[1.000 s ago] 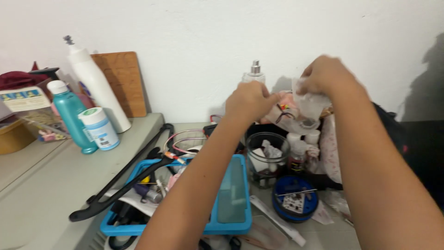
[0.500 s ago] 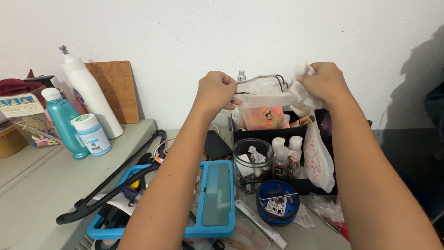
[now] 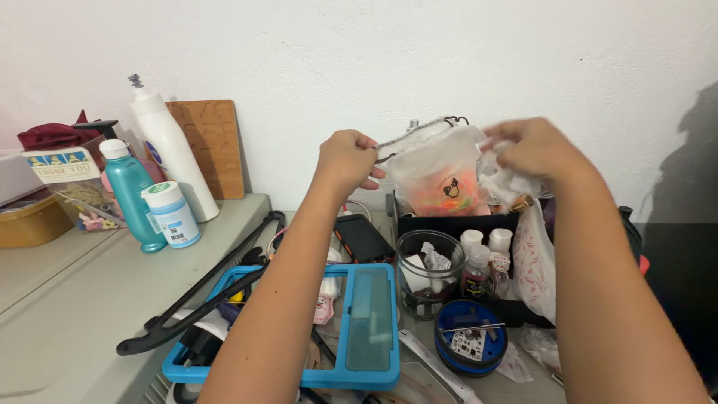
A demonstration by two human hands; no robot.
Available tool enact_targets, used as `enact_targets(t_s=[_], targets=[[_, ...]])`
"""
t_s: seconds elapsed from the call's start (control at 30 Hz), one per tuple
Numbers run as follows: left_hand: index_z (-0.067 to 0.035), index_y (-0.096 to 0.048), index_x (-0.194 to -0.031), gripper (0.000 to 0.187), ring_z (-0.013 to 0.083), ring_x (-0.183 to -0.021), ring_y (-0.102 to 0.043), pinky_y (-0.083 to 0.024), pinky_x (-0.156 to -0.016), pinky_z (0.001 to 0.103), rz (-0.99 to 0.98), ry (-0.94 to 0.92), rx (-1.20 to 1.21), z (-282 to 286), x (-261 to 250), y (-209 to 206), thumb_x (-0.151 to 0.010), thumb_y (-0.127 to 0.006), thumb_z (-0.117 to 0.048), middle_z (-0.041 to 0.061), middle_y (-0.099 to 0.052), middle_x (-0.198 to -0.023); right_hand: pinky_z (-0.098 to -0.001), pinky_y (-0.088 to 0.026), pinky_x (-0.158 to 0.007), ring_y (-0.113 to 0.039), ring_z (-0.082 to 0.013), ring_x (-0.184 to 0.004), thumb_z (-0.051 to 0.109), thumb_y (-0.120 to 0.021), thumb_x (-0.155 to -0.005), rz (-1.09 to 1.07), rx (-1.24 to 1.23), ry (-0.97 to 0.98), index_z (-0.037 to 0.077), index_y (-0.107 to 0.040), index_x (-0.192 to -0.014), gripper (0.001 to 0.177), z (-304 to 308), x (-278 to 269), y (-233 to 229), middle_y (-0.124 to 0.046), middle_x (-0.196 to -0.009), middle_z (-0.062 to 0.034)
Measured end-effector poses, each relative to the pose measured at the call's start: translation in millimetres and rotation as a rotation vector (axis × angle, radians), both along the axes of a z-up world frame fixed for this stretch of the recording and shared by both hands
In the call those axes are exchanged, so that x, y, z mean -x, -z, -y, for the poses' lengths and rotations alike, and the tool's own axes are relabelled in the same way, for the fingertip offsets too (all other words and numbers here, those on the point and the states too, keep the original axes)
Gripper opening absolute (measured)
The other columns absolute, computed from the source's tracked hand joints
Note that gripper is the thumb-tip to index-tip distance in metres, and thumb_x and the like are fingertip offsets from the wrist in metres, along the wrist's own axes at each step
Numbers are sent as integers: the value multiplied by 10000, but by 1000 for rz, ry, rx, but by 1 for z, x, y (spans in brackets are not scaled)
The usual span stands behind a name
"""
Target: The person wipes various household items with a white cloth, including a small container, a gift box, a cardboard piece, an ice cream tub, and a white box. They place the cleaned items on a countertop or into a bag.
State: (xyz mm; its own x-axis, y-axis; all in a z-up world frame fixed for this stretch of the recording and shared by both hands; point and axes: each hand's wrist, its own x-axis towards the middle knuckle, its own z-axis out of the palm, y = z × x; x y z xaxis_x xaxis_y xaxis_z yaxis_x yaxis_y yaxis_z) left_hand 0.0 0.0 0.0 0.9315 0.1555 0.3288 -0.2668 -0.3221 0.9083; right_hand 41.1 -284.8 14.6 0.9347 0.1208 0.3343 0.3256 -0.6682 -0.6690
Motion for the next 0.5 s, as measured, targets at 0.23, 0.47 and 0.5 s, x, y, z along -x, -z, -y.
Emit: enact_targets(t_s=[0.23, 0.47, 0.5], targets=[[-4, -705, -1065, 199, 154, -735, -776, -636, -583, 278, -3, 18, -105, 0, 3, 1, -881, -653, -60, 97, -772, -919, -400, -506, -850, -629, -255, -1040, 385, -678, -1007, -110, -328, 100, 2, -649, -1314, 492, -27, 6, -13, -673, -1194, -226], [-17, -776, -985, 197, 133, -660, -763, -589, -610, 237, 53, -16, -270, -44, -2, 11, -814, -789, -113, 93, -791, -783, -357, -421, -617, -597, -228, -835, 274, -751, -989, -96, -919, 6, 59, -708, -964, 221, -4, -30, 13, -667, -952, -103], [-13, -786, -966, 175, 137, -645, -758, -600, -607, 238, 24, -46, -281, -56, -2, 12, -816, -786, -103, 91, -787, -783, -342, -450, -635, -617, -223, -839, 298, -761, -999, -88, -1064, 1, 79, -683, -909, 249, 2, -35, 15, -661, -916, -73]])
